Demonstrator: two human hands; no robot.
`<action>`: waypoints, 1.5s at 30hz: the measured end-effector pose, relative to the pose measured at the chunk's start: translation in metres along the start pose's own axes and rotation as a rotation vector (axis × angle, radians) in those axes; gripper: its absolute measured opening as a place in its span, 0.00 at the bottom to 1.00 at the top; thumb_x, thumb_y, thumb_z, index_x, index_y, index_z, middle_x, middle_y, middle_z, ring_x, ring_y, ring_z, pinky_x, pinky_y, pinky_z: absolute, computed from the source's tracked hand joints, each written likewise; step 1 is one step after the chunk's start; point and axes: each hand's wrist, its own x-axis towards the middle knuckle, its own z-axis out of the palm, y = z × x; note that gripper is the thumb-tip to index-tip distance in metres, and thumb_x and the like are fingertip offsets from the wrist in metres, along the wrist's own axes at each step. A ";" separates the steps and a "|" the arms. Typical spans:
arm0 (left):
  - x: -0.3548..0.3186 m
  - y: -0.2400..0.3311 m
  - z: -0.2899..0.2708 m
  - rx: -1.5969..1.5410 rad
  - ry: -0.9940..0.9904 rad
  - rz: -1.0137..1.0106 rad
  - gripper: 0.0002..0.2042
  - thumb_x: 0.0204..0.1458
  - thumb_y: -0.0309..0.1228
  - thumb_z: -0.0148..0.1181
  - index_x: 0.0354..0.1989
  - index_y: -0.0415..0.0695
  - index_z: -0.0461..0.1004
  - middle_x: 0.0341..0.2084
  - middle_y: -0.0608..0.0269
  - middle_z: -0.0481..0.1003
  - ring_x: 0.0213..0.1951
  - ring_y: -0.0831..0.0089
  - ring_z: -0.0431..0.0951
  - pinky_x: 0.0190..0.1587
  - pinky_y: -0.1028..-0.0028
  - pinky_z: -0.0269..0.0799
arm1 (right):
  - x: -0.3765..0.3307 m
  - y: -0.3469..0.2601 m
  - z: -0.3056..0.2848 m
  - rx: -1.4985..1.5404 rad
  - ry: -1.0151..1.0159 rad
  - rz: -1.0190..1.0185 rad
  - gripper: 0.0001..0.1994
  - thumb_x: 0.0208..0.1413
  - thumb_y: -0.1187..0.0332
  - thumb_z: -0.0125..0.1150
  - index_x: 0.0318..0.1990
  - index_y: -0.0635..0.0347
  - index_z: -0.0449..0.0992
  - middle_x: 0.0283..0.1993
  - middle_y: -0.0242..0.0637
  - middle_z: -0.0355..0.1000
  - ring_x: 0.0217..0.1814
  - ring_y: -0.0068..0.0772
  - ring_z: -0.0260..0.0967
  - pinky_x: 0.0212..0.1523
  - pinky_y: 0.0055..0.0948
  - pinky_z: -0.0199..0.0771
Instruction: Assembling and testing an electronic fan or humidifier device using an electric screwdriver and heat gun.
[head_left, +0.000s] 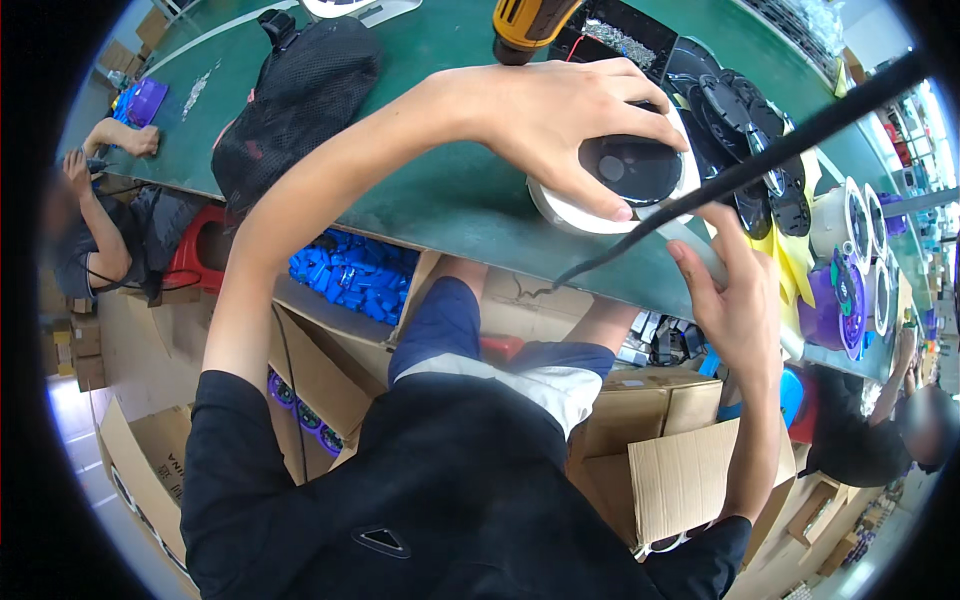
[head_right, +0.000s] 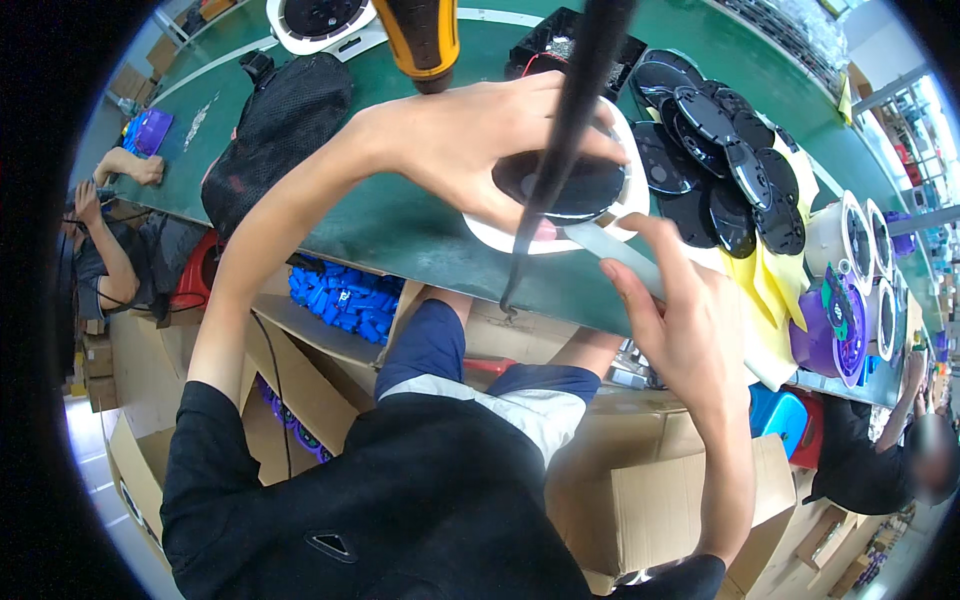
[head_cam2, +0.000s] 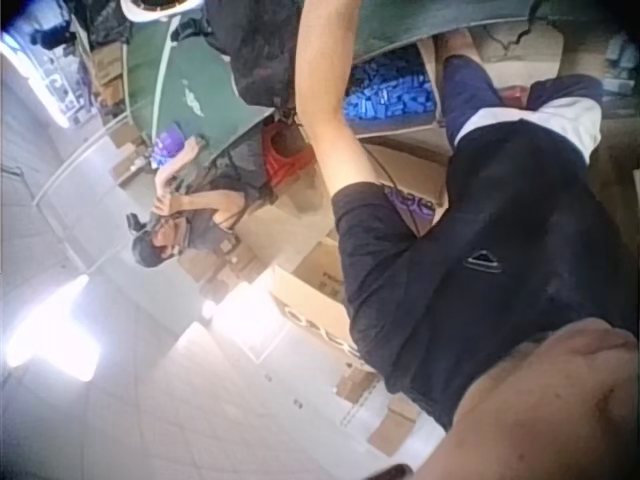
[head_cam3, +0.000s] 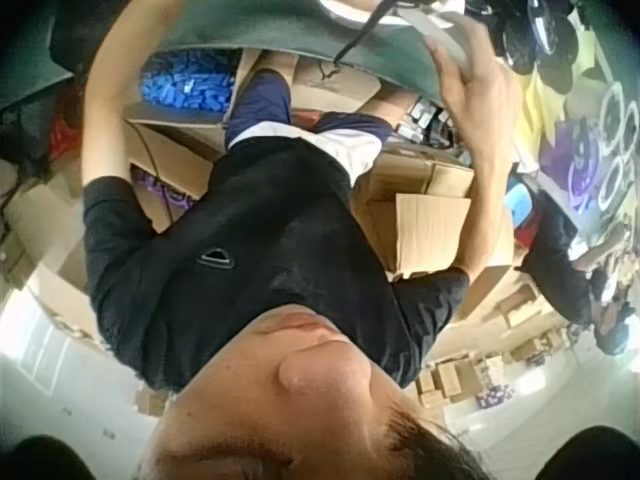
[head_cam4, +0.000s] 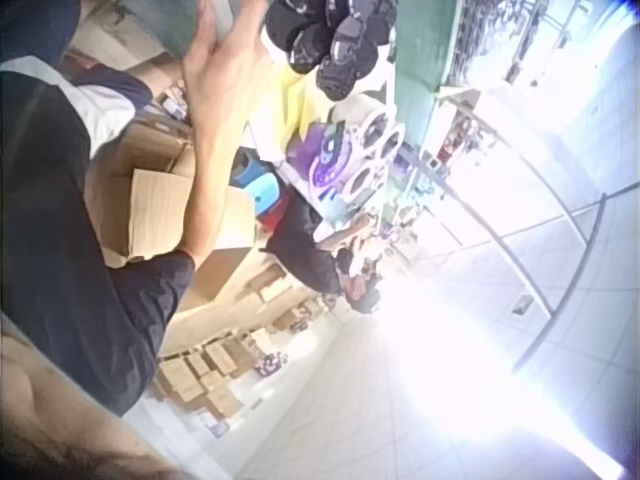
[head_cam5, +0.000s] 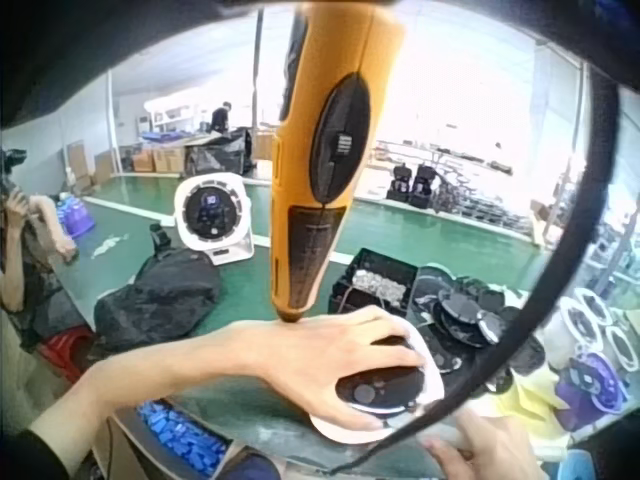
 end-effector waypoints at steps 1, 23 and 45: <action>0.002 -0.003 0.001 -0.009 0.009 0.076 0.35 0.39 0.46 0.72 0.56 0.44 0.69 0.56 0.49 0.66 0.59 0.50 0.66 0.61 0.58 0.65 | 0.002 -0.003 -0.002 -0.007 -0.013 0.036 0.15 0.58 0.64 0.64 0.48 0.55 0.68 0.24 0.44 0.75 0.22 0.42 0.75 0.24 0.31 0.70; 0.014 -0.003 0.017 -0.076 0.261 -0.102 0.33 0.31 0.39 0.73 0.47 0.39 0.65 0.40 0.53 0.68 0.43 0.57 0.70 0.48 0.65 0.69 | 0.013 0.019 0.001 0.094 0.046 0.015 0.09 0.58 0.66 0.63 0.43 0.56 0.74 0.18 0.47 0.70 0.21 0.45 0.73 0.23 0.35 0.67; 0.025 -0.006 0.015 -0.080 0.206 -0.098 0.36 0.37 0.39 0.74 0.54 0.38 0.64 0.52 0.49 0.68 0.54 0.58 0.70 0.58 0.66 0.67 | 0.003 0.023 0.021 0.264 0.248 0.193 0.07 0.58 0.69 0.63 0.42 0.61 0.76 0.19 0.42 0.70 0.18 0.28 0.68 0.23 0.24 0.65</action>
